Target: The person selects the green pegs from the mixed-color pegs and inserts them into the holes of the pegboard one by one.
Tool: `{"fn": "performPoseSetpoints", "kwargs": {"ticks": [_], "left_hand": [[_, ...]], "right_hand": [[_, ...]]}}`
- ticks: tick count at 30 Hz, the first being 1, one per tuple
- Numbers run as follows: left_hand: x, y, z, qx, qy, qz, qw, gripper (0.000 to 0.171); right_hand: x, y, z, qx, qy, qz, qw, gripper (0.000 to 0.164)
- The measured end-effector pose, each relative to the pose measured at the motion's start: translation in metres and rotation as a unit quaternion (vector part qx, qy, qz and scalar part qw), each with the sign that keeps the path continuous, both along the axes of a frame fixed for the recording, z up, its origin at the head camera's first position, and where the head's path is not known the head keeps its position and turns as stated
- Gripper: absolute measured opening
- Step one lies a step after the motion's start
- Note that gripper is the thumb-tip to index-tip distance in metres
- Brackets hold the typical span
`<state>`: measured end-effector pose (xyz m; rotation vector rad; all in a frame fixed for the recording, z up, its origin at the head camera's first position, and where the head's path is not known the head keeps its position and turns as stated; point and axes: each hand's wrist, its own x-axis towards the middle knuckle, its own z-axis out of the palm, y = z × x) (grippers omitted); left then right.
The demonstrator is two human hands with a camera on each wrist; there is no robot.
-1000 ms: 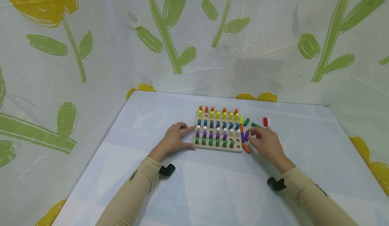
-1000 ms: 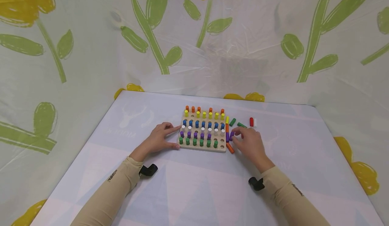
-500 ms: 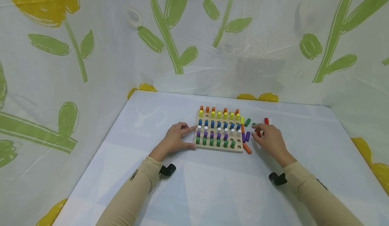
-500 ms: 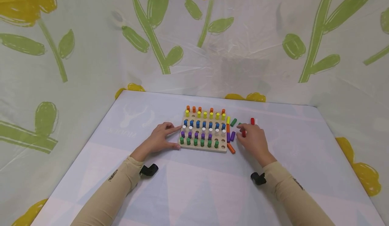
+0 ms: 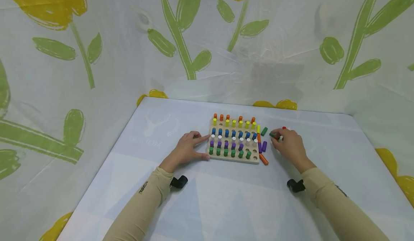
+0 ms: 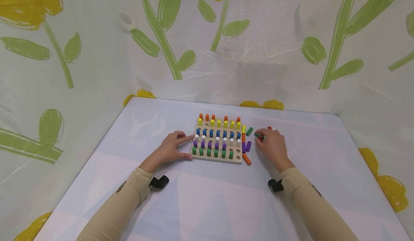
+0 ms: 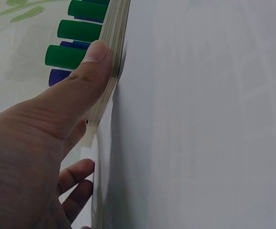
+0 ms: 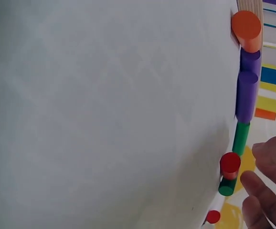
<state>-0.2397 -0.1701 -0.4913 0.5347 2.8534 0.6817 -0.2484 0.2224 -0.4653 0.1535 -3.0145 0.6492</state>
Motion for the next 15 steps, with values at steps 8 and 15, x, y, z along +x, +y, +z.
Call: {"fn": "performPoseSetpoints", "kwargs": {"ticks": [8, 15], "left_hand": [[-0.0009, -0.0013, -0.0013, 0.000, 0.002, -0.003, 1.0000, 0.089], [0.0003, -0.0002, 0.0007, 0.000, -0.002, -0.003, 1.0000, 0.088]], "right_hand": [[-0.0057, -0.0008, -0.0008, 0.027, 0.001, -0.011, 1.000, 0.034], [-0.0105, -0.0018, -0.0001, 0.038, -0.022, -0.024, 0.999, 0.037]]}}
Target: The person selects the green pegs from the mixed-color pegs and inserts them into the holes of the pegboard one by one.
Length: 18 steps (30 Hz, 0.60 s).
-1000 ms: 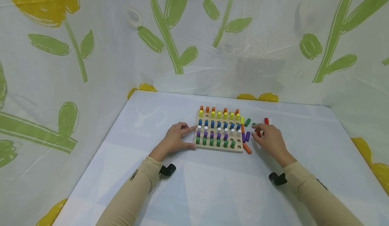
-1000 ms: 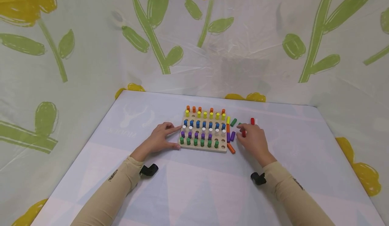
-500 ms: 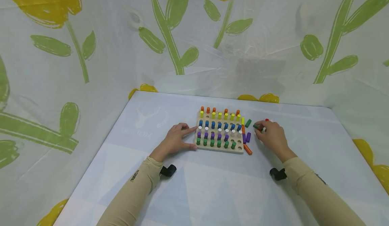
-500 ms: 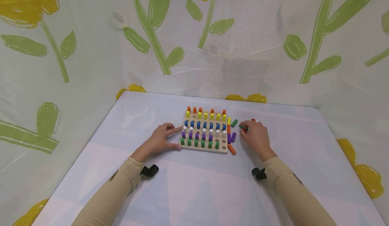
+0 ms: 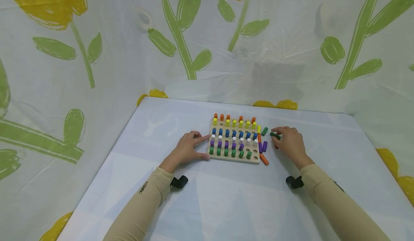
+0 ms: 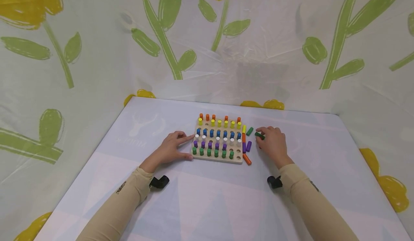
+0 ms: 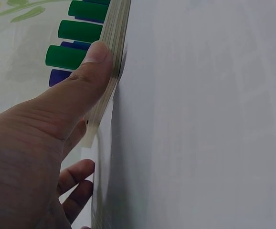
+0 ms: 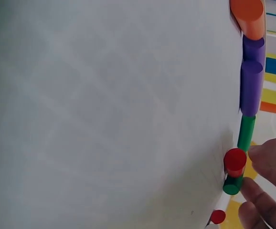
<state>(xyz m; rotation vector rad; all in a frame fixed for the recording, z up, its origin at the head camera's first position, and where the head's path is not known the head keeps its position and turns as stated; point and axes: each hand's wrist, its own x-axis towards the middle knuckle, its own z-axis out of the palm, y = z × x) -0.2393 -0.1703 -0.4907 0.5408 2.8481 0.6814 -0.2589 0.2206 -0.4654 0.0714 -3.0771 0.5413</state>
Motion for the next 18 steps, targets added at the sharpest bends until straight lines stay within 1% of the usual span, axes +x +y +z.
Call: {"fn": "performPoseSetpoints", "kwargs": {"ticks": [10, 18], "left_hand": [[0.001, 0.001, 0.002, 0.001, -0.002, 0.000, 1.0000, 0.088], [0.001, 0.000, 0.001, 0.001, -0.003, 0.004, 1.0000, 0.088]], "right_hand": [[-0.007, -0.002, 0.000, 0.015, -0.014, -0.001, 1.000, 0.037], [-0.012, -0.003, -0.002, 0.011, -0.022, 0.000, 1.000, 0.036]]}}
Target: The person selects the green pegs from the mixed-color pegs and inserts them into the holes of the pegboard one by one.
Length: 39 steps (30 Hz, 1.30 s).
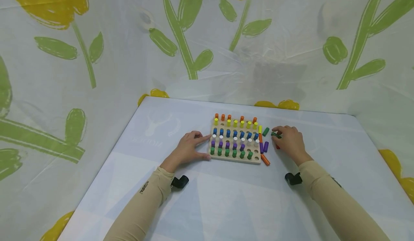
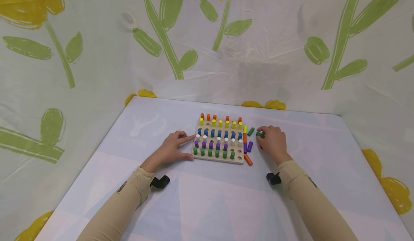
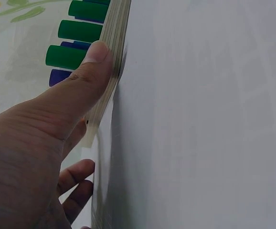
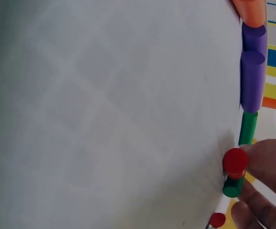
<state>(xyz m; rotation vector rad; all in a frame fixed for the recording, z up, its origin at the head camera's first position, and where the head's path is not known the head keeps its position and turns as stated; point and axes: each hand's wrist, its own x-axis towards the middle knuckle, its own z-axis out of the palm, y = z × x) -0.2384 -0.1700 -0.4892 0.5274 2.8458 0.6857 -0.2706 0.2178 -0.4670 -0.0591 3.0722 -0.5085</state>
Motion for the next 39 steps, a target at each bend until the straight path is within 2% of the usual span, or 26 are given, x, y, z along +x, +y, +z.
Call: {"fn": "performPoseSetpoints", "kwargs": {"ticks": [10, 24, 39], "left_hand": [[0.0008, 0.0003, 0.0020, 0.001, 0.001, -0.002, 1.0000, 0.088], [0.0018, 0.0004, 0.0025, 0.000, 0.001, 0.000, 1.0000, 0.088], [0.0017, 0.0006, 0.0027, 0.002, -0.006, 0.004, 1.0000, 0.088]], "right_hand": [[-0.0035, 0.0005, -0.0027, 0.007, -0.007, 0.006, 1.000, 0.033], [-0.0026, 0.0019, -0.0022, -0.002, 0.018, 0.023, 1.000, 0.030], [0.0028, 0.0015, -0.0015, -0.024, 0.044, 0.009, 0.999, 0.028]]}}
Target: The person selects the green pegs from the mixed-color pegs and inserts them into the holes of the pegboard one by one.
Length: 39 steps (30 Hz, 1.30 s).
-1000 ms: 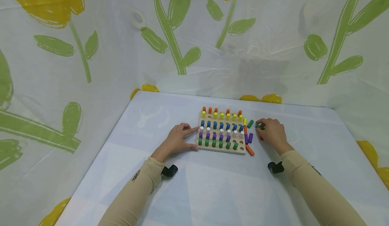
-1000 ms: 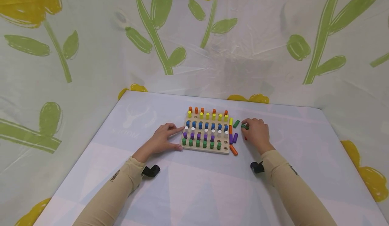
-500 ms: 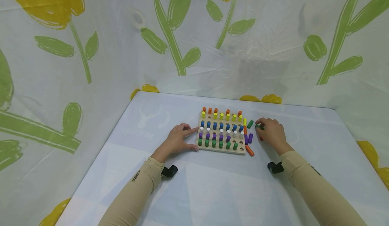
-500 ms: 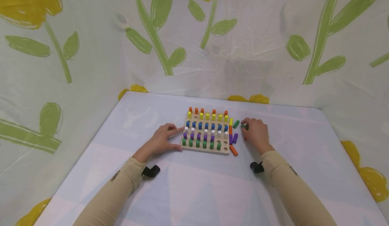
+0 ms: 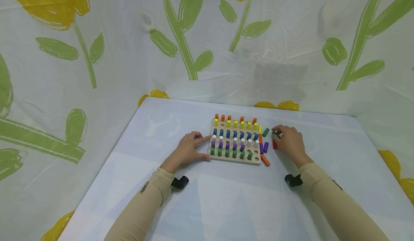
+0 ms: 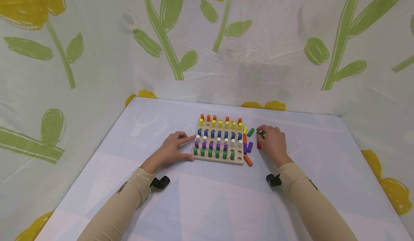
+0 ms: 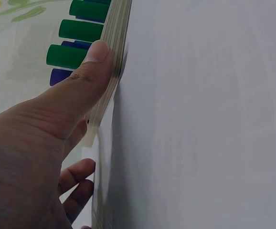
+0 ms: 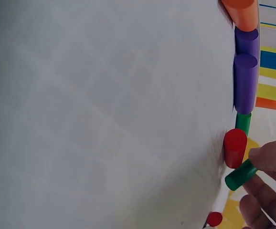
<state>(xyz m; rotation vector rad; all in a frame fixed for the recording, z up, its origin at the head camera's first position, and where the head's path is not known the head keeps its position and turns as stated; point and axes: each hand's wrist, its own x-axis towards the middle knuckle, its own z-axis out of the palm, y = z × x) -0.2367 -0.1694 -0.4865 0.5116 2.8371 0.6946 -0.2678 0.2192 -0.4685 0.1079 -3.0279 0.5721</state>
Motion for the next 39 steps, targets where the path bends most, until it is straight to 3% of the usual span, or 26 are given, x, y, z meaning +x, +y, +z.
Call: {"fn": "performPoseSetpoints", "kwargs": {"ticks": [15, 39], "left_hand": [[0.000, -0.001, 0.000, 0.000, 0.004, -0.002, 1.0000, 0.088], [-0.001, -0.001, -0.002, -0.001, 0.006, -0.006, 1.0000, 0.089]], "right_hand": [[0.010, 0.002, 0.000, -0.051, 0.017, -0.030, 0.998, 0.028], [0.018, 0.000, -0.001, -0.074, 0.044, -0.020, 0.996, 0.027]]}}
